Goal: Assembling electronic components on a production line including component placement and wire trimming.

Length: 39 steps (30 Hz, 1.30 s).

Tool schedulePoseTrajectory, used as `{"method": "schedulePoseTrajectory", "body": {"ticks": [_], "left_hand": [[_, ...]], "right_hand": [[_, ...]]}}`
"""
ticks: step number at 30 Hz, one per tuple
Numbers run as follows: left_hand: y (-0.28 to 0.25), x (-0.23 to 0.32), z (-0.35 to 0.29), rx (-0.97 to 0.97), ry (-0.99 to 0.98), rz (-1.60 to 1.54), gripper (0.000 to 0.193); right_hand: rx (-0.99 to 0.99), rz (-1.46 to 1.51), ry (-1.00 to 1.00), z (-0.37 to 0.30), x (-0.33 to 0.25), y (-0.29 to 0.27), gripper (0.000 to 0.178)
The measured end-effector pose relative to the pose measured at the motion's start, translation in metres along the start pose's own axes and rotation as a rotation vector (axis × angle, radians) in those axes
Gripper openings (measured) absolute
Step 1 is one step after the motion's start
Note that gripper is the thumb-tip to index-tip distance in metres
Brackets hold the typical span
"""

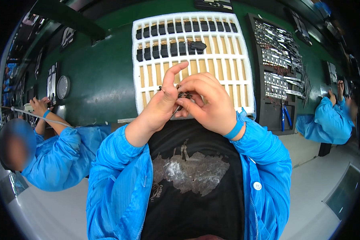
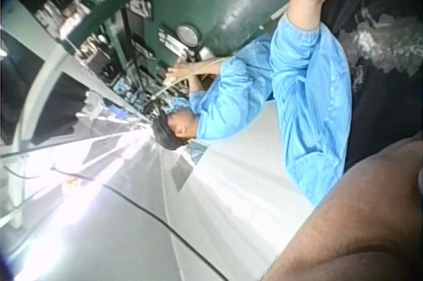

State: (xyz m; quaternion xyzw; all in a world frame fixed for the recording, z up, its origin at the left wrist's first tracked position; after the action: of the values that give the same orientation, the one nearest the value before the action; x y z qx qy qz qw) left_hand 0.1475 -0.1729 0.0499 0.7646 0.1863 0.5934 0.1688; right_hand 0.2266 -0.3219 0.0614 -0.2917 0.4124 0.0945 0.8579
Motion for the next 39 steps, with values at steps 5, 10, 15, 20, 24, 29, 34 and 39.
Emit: {"method": "schedulePoseTrajectory", "body": {"ticks": [5, 10, 15, 20, 24, 29, 34, 39], "left_hand": [[0.002, -0.002, -0.001, -0.033, -0.006, 0.018, 0.093], [-0.009, -0.016, 0.002, -0.003, -0.015, 0.074, 0.057], [-0.005, -0.010, 0.003, 0.055, -0.045, 0.091, 0.042], [-0.012, -0.004, 0.001, 0.152, -0.055, 0.092, 0.042], [-0.017, 0.003, 0.001, 0.199, 0.045, 0.091, 0.048], [-0.016, 0.006, 0.004, 0.272, 0.007, 0.007, 0.039], [-0.024, 0.004, 0.007, 0.271, 0.046, -0.046, 0.030], [-0.023, 0.002, 0.009, 0.300, 0.057, -0.100, 0.027]], "right_hand": [[0.031, 0.067, 0.055, -0.002, 0.002, -0.003, 0.027], [0.136, 0.154, 0.238, 0.003, -0.005, -0.007, 0.022], [-0.038, -0.033, 0.107, 0.016, 0.004, -0.011, 0.024], [-0.080, -0.134, -0.103, 0.044, 0.009, -0.016, 0.030], [0.038, -0.287, -0.146, 0.066, 0.054, -0.024, 0.029], [-0.021, -0.814, -0.254, 0.064, 0.083, -0.008, 0.025], [-0.040, -0.987, -0.343, 0.061, 0.087, -0.002, 0.017], [0.092, -0.793, -0.314, 0.065, 0.080, -0.006, 0.013]]}}
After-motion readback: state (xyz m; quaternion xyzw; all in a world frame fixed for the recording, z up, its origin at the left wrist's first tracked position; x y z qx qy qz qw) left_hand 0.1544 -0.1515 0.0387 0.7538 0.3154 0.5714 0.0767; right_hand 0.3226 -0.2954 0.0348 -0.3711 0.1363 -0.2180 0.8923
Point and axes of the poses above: each hand's wrist, its own z-axis towards the middle knuckle, its own y-axis out of the palm, x = y × z, the point moved 1 cm from there along z, towards the middle knuckle, and after that the axes turned 8 degrees about x, right-handed, at the moved point
